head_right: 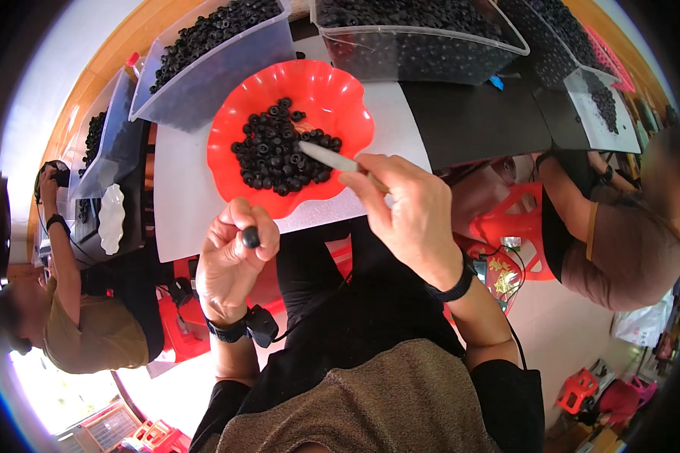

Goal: Manually cutting or cleaning small black rubber components with a small knife and sorting them.

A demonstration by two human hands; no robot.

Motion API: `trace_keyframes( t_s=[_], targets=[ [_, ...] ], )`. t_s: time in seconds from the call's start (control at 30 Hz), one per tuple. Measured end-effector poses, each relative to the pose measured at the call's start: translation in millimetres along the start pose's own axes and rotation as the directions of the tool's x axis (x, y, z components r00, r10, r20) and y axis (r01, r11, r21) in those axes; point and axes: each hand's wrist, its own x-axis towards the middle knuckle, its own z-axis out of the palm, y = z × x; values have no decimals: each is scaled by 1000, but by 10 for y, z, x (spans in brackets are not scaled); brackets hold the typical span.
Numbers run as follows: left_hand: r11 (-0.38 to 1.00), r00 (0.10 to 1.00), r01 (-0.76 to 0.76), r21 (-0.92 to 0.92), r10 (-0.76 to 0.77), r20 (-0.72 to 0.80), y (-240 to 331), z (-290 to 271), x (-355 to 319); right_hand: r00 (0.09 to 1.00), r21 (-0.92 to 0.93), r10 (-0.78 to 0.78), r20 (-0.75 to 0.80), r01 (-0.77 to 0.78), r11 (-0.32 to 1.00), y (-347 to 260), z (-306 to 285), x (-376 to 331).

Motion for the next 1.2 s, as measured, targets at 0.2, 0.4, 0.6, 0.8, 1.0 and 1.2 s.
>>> trace_keyframes(
  t_s=[0.2, 0.4, 0.6, 0.8, 1.0, 1.2],
  targets=[
    [999, 981, 15, -39, -22, -191, -108, -31, 48, 987, 198, 10, 163, -43, 979, -252, -22, -63],
    [999, 978, 20, -49, -30, -204, -99, -33, 45, 973, 150, -117, 199, 88, 985, -421, -4, -138],
    [999, 992, 33, -15, -34, -121, -106, -72, 36, 971, 117, -138, 195, 117, 986, -444, 26, -161],
    [999, 994, 7, 37, -3, -109, -112, -3, 14, 987, -58, -90, 133, 98, 993, -303, 14, -92],
    [1000, 996, 25, -8, -25, -83, -129, -43, 60, 978, 213, 49, 204, -93, 973, -379, -14, -46],
    [996, 980, 84, -7, -84, -182, -96, 33, 75, 924, 538, 78, 375, -286, 793, -423, 88, -63]
  ],
)
